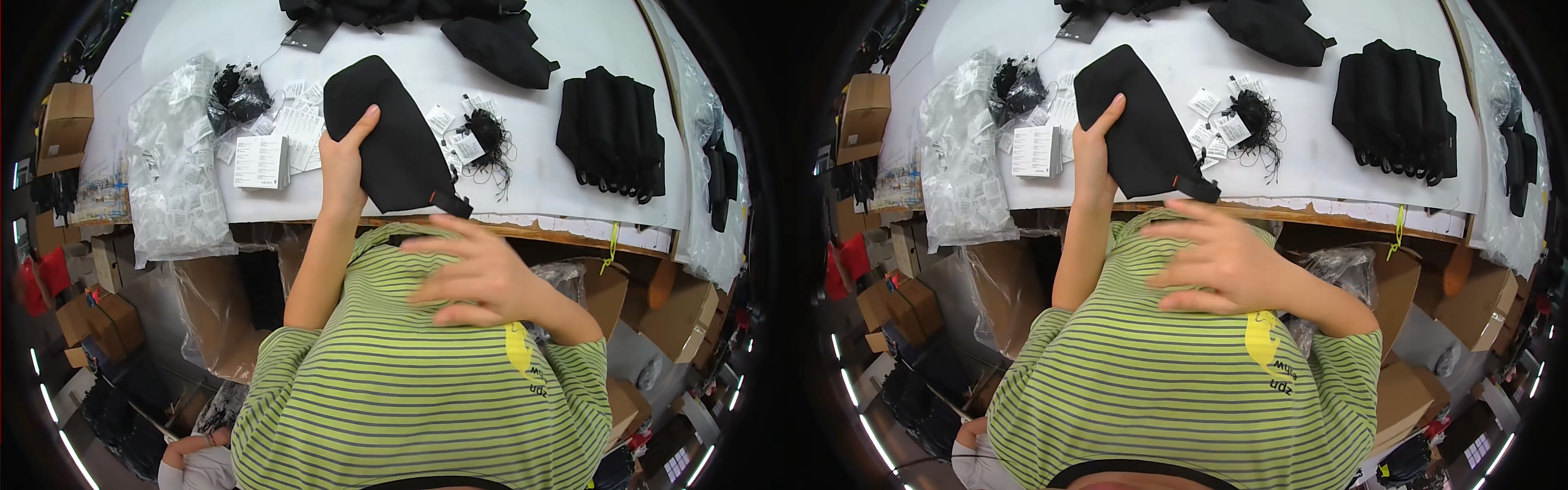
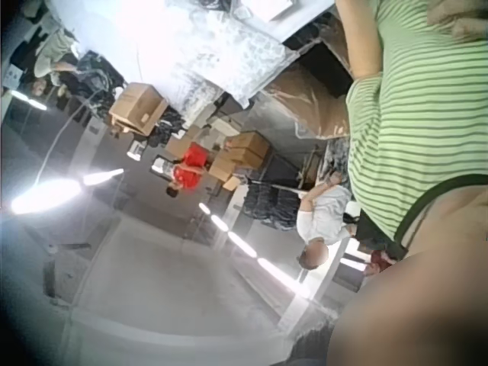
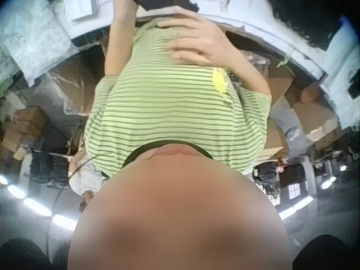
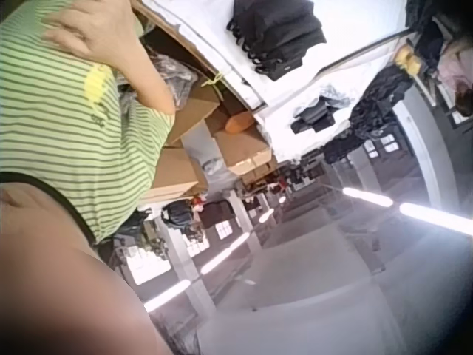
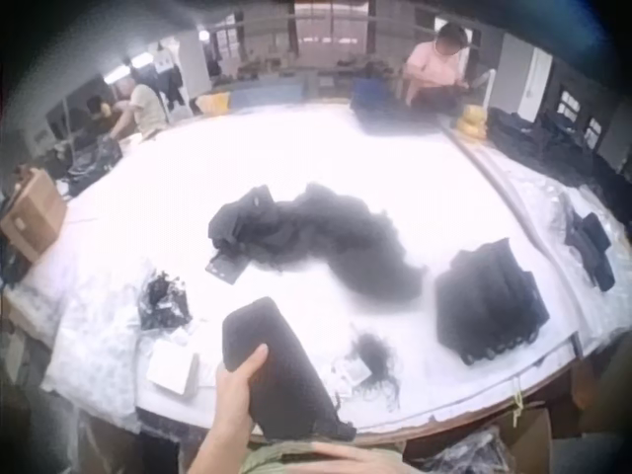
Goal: Insert instructional cards, labels, or accessory pieces inside fabric pouches/bags and organize them at a workstation.
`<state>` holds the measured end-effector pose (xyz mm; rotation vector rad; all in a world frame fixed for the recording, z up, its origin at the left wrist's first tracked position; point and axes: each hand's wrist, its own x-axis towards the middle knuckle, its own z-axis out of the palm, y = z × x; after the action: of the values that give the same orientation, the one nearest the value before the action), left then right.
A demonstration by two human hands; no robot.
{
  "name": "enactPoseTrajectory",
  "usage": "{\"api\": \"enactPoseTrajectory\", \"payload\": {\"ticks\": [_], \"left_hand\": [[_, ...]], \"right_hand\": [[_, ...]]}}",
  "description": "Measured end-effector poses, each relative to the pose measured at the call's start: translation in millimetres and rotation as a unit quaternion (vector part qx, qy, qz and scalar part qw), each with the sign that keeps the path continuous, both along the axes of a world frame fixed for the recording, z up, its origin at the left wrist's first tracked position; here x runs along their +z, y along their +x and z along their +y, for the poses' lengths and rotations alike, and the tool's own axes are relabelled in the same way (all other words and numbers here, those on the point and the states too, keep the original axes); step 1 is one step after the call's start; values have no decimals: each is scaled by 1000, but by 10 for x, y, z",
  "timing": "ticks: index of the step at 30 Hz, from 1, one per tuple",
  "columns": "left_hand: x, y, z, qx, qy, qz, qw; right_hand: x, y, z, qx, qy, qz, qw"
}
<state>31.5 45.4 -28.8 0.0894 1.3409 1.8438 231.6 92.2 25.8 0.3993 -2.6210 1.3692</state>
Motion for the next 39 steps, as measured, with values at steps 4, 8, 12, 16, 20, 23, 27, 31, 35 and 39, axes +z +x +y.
{"api": "enactPoseTrajectory", "payload": {"ticks": [4, 8, 12, 16, 20, 23, 27, 31, 35, 39], "left_hand": [[51, 118, -43, -23, 8, -34, 999], [168, 151, -200, -135, 3, -166, 977], [-112, -34, -324, -135, -17, 149, 979], [156, -105, -330, -185, 102, 239, 948], [191, -135, -355, -199, 41, 282, 938], [59, -165, -399, -196, 61, 313, 927], [-31, -223, -440, -251, 89, 285, 921], [-9, -297, -396, -206, -60, 457, 863], [488, 327, -323, -193, -34, 715, 670], [471, 148, -511, -709, 294, 27, 640]], "right_hand": [[-45, -200, 27, -307, 222, 4, 925], [-188, -212, 214, -358, 197, 38, 912], [-131, -107, 320, -458, -169, 23, 872], [-97, -68, 339, -436, -367, -7, 822], [-147, 40, 395, -464, -168, -67, 867], [-128, 24, 419, -469, -197, -46, 860], [-201, 130, 445, -452, -309, -45, 836], [-208, 144, 412, -468, -331, -113, 812], [-195, 31, 376, -517, -306, -112, 792], [-248, 50, 511, -580, -307, -73, 751]]}}
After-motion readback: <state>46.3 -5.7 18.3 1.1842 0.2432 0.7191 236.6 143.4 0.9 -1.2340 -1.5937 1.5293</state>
